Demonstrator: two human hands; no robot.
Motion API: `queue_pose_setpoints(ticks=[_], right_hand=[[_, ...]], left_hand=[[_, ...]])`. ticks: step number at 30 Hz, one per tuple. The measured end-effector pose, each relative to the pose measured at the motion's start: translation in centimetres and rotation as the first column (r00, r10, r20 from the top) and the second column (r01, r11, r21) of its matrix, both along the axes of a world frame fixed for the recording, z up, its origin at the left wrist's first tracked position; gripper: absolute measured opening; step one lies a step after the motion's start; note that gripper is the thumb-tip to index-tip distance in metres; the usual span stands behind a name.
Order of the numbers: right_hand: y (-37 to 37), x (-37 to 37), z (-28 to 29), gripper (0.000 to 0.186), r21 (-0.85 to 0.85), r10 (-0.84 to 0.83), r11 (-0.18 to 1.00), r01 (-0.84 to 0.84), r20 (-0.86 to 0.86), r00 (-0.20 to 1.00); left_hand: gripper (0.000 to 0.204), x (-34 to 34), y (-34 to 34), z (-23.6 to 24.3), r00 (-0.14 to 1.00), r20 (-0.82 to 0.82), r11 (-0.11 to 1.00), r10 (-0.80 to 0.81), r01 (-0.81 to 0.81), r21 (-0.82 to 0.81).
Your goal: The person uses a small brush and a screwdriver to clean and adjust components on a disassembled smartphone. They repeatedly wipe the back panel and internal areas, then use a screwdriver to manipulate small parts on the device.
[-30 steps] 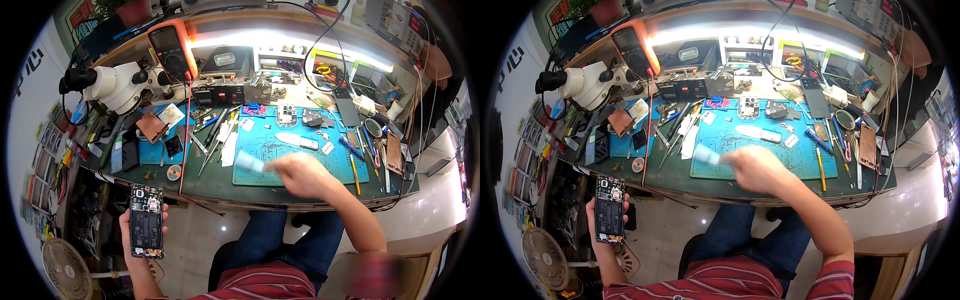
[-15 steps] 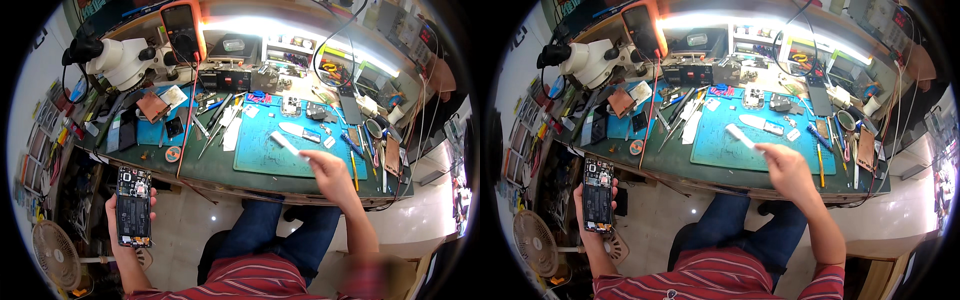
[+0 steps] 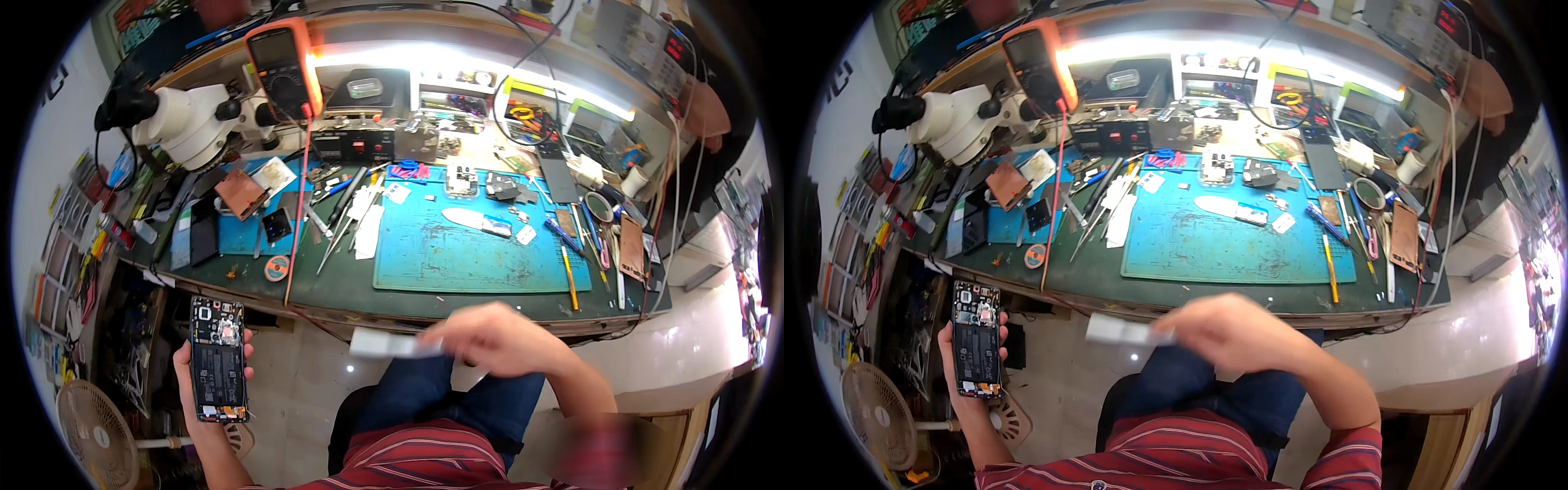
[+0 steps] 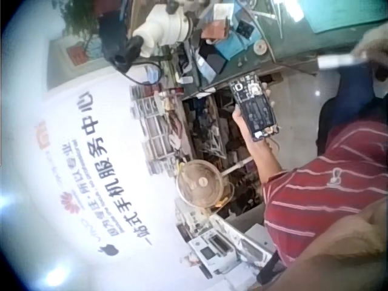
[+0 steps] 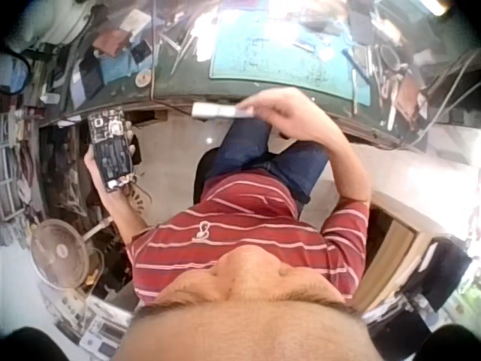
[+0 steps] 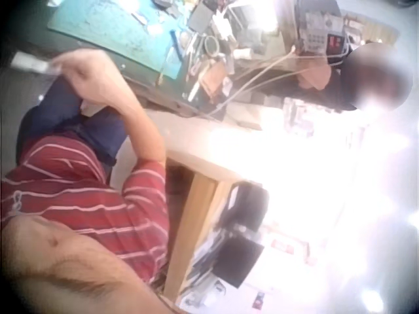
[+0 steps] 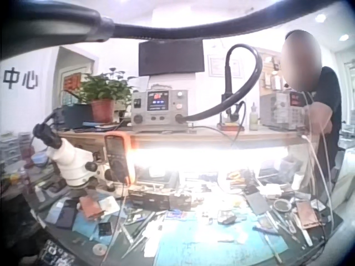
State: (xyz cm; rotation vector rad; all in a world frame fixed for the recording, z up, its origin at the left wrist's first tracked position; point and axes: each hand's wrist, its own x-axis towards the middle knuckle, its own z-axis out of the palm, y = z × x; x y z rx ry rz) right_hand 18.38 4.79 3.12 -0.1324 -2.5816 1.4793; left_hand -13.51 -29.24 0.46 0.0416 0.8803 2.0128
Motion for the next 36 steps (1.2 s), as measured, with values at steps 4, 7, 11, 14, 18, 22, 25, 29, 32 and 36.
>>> queue_pose_setpoints(ticks=[4, 7, 11, 14, 18, 22, 25, 29, 32, 36], right_hand=[[-1.8, 2.7, -1.7, 0.033, 0.465, -0.461, 0.792, 0.396, 0.029, 0.887], [-1.9, 7.0, -0.6, 0.041, -0.087, 0.204, 0.976, -0.198, 0.061, 0.977], [-2.6, 10.2, -2.3, 0.038, 0.534, -0.662, 0.665, 0.522, 0.098, 0.743], [-2.5, 12.8, -1.3, 0.037, 0.050, -0.271, 0.960, 0.274, -0.057, 0.961], [5.7, 14.5, -2.9, 0.033, 0.367, -0.907, 0.114, 0.923, -0.342, 0.248], [11.7, 16.0, -5.3, 0.027, 0.665, -0.742, -0.227, 0.712, -0.592, 0.316], [10.1, 13.0, -4.7, 0.028, 0.716, -0.765, -0.034, 0.697, -0.468, 0.443], [7.7, 9.7, -5.0, 0.033, 0.735, -0.787, 0.177, 0.654, -0.293, 0.542], [7.9, 10.2, -4.5, 0.033, 0.712, -0.789, 0.224, 0.665, -0.268, 0.553], [7.5, 11.0, -2.0, 0.032, -0.118, -0.865, 0.487, 0.865, 0.072, 0.496]], left_hand=[[0.078, 0.2, 1.7, 0.6, 0.999, 0.021, 0.998, -0.050, 0.050, -0.030], [0.076, 0.3, 4.3, 0.8, 0.989, -0.023, 0.989, -0.146, 0.145, -0.037], [0.075, 1.6, 10.2, 1.3, 0.934, -0.163, 0.948, -0.317, 0.308, -0.080], [0.073, 2.4, 14.2, 2.1, 0.857, -0.310, 0.911, -0.412, 0.380, -0.162], [0.064, 5.7, 21.8, 4.7, 0.318, -0.734, 0.780, -0.600, 0.435, -0.450], [0.063, 10.1, 28.5, 3.5, -0.475, -0.845, 0.869, -0.246, 0.278, -0.409], [0.064, 11.2, 30.7, 0.8, -0.662, -0.746, 0.899, -0.072, 0.281, -0.336], [0.066, 11.9, 32.0, -0.5, -0.707, -0.702, 0.866, -0.082, 0.298, -0.402], [0.066, 11.8, 32.2, -0.5, -0.719, -0.689, 0.843, -0.090, 0.313, -0.437], [0.072, 11.7, 31.7, -0.1, -0.728, -0.671, 0.832, -0.139, 0.282, -0.478]])
